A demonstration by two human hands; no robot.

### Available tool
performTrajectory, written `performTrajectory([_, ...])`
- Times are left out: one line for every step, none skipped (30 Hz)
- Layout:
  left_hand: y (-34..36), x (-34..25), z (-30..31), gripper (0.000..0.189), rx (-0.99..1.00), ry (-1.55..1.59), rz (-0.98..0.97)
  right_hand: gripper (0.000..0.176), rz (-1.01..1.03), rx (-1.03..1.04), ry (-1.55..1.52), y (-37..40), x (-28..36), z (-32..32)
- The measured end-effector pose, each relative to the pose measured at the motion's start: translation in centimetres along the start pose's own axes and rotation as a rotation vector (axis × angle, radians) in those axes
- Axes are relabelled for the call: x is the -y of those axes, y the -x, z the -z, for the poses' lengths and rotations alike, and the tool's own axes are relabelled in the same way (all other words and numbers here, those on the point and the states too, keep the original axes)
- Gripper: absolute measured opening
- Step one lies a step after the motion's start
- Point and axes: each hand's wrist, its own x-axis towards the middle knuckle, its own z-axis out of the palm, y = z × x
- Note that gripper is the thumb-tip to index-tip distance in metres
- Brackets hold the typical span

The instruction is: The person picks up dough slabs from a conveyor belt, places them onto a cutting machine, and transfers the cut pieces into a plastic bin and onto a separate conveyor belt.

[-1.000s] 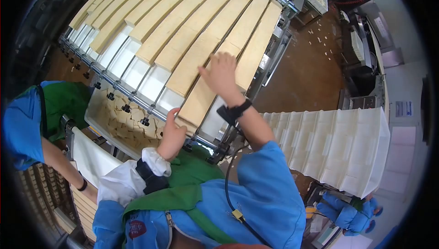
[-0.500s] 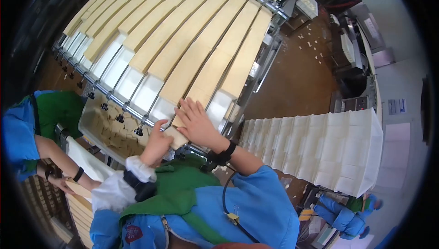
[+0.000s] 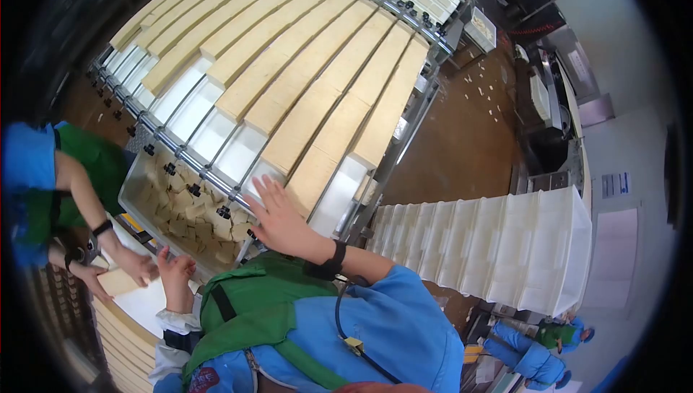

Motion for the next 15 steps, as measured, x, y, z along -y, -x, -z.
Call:
performTrajectory([0.1,0.5,0.6,0.071,-0.005,0.008,-0.002,0.073,0.034,0.025,-0.023,-0.6,0.8,-0.5])
performTrajectory([0.3,1.1,1.2,0.071,-0.010,0.015,-0.004,0.072,0.068,0.051,-0.046,-1.2,1.7,-1.1])
performTrajectory([0.5,1.6,2.0,0.070,-0.015,0.021,-0.007,0.072,0.101,0.076,-0.069,-1.8,2.7,-1.8])
performTrajectory([0.9,1.7,2.6,0.071,-0.019,0.058,0.004,0.070,0.133,0.087,-0.061,-2.4,3.7,-2.8])
performTrajectory([1.5,1.6,3.2,0.071,-0.038,0.072,0.010,0.070,0.165,0.093,-0.085,-2.9,4.7,-3.8])
performTrajectory([2.2,1.5,3.8,0.071,-0.053,0.089,0.016,0.069,0.196,0.099,-0.105,-3.4,5.8,-4.7])
performTrajectory([2.6,1.7,4.5,0.072,-0.069,0.106,0.024,0.068,0.228,0.108,-0.125,-3.9,7.0,-5.6])
performTrajectory([2.7,2.4,5.8,0.072,-0.087,0.113,0.026,0.067,0.261,0.121,-0.152,-4.3,8.2,-6.5])
performTrajectory([2.9,3.2,7.3,0.072,-0.110,0.120,0.029,0.067,0.296,0.145,-0.170,-4.7,9.3,-7.4])
performTrajectory([3.1,3.9,8.9,0.073,-0.137,0.126,0.032,0.066,0.333,0.170,-0.192,-5.2,10.6,-8.6])
performTrajectory([3.3,4.7,10.5,0.072,-0.160,0.149,0.040,0.066,0.373,0.198,-0.219,-5.5,12.0,-9.8])
performTrajectory([3.7,5.5,12.1,0.072,-0.189,0.175,0.049,0.065,0.418,0.228,-0.210,-5.9,13.5,-10.9])
performTrajectory([4.3,6.3,13.8,0.072,-0.224,0.204,0.059,0.065,0.457,0.268,-0.223,-6.2,15.0,-12.2])
performTrajectory([5.0,7.3,15.2,0.071,-0.264,0.238,0.056,0.065,0.500,0.311,-0.236,-6.5,16.6,-13.5])
performTrajectory([5.7,8.2,16.7,0.071,-0.289,0.287,0.058,0.065,0.549,0.360,-0.252,-6.8,18.3,-14.9])
